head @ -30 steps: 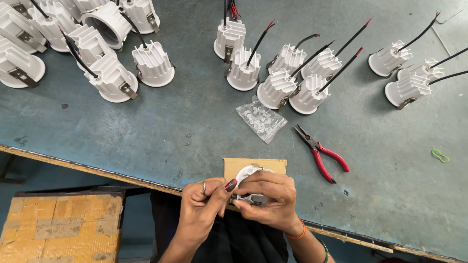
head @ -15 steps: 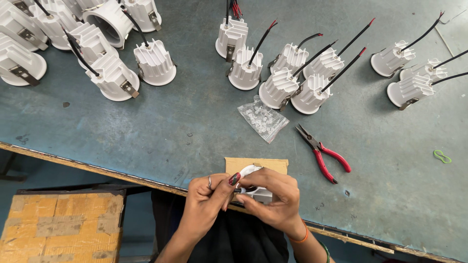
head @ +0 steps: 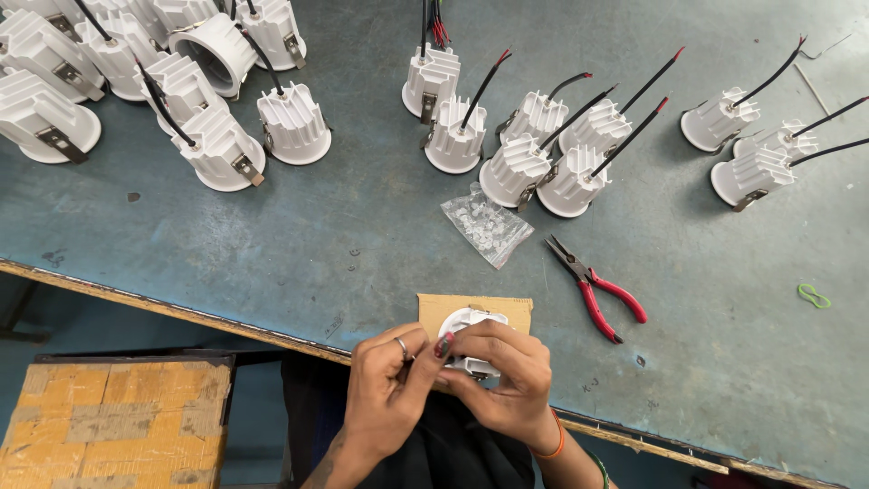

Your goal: The person assembles white plastic lighting fixtures by inserting small white components into the base and securing wires. They handle each fixture one at a time, place it on a cardboard pad, and then set it aside after assembly.

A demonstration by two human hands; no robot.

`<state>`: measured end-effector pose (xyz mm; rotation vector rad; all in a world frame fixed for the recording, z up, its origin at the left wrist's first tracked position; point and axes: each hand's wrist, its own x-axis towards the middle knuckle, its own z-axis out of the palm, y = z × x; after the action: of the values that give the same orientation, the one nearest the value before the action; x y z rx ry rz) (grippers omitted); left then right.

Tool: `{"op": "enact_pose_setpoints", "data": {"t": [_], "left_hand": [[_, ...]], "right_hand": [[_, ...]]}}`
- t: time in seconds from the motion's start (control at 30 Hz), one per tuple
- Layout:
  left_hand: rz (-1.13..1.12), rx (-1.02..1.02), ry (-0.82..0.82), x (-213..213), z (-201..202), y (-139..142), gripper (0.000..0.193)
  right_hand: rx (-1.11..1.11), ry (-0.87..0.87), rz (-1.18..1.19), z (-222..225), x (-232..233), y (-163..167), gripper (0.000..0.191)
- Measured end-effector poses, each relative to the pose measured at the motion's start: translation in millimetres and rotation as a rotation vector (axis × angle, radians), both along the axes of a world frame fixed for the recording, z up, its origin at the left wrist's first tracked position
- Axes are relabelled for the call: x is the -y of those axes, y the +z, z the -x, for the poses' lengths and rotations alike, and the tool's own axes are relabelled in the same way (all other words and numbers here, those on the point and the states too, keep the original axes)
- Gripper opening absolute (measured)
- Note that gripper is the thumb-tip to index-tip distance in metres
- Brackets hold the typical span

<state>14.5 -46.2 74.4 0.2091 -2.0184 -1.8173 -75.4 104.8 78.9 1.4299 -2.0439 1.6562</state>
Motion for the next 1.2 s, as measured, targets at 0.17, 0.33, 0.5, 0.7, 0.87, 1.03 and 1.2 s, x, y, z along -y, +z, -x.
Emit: {"op": "enact_pose_setpoints", "data": {"t": [0.17,0.33,0.5,0.7,0.87,1.03,1.2], "left_hand": [[0.156,-0.072,0.061,0,-4,7,0.028],[-0.106,-0.045,-0.063,-1,-5,1,0.031],[-0.323,-0.009,-0.154,0,-7,-16,0.033],[-0.482,-0.051,-0.157,-4,-11,-29,0.036],[-0.500,-0.032,-0.138,-5,-12,-30,0.036],[-0.473,-0.004,-0.145,-4,-14,-29,0.036],[-0.515,-0.019,-0.165,-5,-14,-31,0.034]], "right_hand": [[0.054,-0.019,0.024,1,1,-2,0.023],[0.202,0.111,0.053,4,3,-5,0.017],[0.441,0.271,0.113,8,6,-9,0.015],[0.548,0.361,0.056,14,5,-10,0.016],[0.423,0.330,-0.017,20,1,-8,0.018],[0.239,0.321,-0.080,27,-2,-5,0.019],[0.210,0.324,-0.061,30,-2,-3,0.019]]}}
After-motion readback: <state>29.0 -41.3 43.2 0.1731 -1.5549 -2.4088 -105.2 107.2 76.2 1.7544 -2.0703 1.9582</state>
